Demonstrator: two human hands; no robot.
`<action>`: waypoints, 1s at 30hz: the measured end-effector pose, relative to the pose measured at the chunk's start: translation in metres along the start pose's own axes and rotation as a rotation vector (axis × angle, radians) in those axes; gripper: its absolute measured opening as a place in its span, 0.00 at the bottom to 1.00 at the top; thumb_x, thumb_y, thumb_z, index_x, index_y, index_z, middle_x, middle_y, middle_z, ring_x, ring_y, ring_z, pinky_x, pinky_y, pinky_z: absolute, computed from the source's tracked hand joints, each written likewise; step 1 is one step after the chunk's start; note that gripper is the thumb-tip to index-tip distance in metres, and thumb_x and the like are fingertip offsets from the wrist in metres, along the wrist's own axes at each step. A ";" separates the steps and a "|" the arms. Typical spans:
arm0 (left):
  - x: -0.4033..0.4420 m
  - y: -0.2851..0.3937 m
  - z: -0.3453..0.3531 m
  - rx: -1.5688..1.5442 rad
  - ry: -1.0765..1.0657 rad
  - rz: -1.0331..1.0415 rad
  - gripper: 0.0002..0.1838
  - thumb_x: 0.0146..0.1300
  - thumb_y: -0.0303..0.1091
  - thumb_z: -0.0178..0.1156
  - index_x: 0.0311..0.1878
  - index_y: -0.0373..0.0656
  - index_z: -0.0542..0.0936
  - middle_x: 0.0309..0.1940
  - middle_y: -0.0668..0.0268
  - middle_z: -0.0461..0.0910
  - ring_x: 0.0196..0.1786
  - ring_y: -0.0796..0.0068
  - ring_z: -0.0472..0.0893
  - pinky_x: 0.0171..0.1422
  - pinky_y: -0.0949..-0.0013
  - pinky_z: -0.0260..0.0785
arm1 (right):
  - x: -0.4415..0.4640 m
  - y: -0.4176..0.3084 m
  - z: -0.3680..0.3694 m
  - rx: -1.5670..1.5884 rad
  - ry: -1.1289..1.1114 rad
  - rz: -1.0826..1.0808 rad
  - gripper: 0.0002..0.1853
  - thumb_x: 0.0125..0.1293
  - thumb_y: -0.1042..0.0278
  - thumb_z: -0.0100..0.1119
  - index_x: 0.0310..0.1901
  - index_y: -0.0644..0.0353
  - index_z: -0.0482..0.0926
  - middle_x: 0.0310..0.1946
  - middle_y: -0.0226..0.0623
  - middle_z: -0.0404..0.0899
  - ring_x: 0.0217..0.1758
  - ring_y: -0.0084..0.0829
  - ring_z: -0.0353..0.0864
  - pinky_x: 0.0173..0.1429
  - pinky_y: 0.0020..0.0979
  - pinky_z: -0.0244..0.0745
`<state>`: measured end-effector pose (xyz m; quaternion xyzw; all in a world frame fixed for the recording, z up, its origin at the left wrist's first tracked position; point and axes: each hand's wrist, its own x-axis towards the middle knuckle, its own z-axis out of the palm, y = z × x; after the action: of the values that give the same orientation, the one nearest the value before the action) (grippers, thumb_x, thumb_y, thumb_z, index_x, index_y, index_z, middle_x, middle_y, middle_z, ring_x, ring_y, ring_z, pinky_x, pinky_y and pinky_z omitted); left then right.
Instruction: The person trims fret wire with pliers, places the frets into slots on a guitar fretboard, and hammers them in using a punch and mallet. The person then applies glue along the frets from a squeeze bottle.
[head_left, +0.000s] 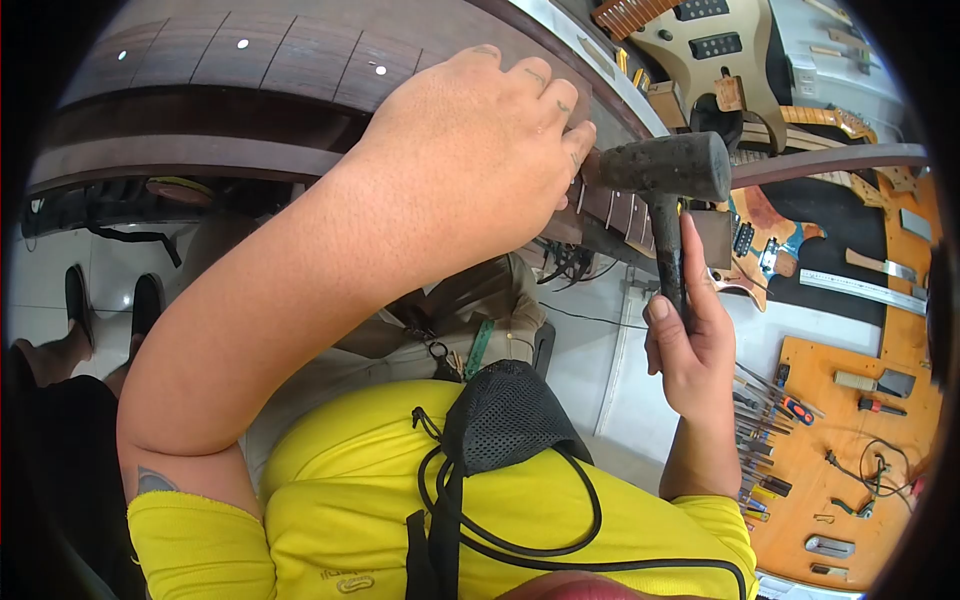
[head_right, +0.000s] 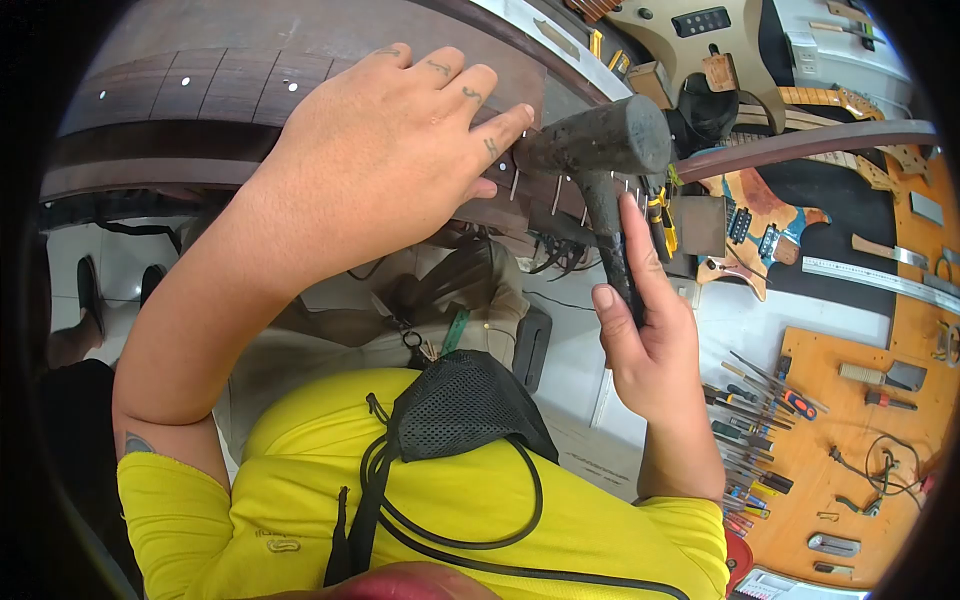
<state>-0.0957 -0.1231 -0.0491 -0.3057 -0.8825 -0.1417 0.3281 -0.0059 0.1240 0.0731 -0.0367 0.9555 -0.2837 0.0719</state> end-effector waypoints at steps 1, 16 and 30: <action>0.001 0.000 0.000 -0.015 0.018 -0.005 0.15 0.68 0.40 0.61 0.52 0.44 0.87 0.45 0.65 0.85 0.54 0.69 0.83 0.54 0.64 0.75 | 0.000 0.000 -0.003 -0.007 0.006 -0.010 0.38 0.77 0.77 0.51 0.85 0.56 0.52 0.25 0.20 0.69 0.19 0.12 0.63 0.22 0.18 0.60; 0.000 -0.002 -0.001 0.002 -0.026 -0.011 0.16 0.69 0.41 0.62 0.53 0.44 0.87 0.46 0.65 0.85 0.54 0.68 0.84 0.54 0.65 0.75 | -0.006 0.007 0.002 -0.021 0.009 0.051 0.37 0.77 0.76 0.55 0.84 0.63 0.53 0.59 0.39 0.79 0.33 0.20 0.74 0.42 0.23 0.74; 0.001 -0.002 0.000 0.017 -0.009 0.005 0.15 0.68 0.39 0.61 0.53 0.44 0.87 0.45 0.65 0.85 0.53 0.67 0.84 0.53 0.64 0.76 | -0.014 0.007 -0.007 -0.069 -0.040 -0.009 0.37 0.76 0.79 0.55 0.83 0.64 0.54 0.46 0.36 0.85 0.28 0.19 0.73 0.37 0.22 0.73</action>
<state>-0.0973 -0.1242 -0.0483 -0.3056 -0.8845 -0.1320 0.3269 0.0068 0.1354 0.0772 -0.0492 0.9630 -0.2499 0.0881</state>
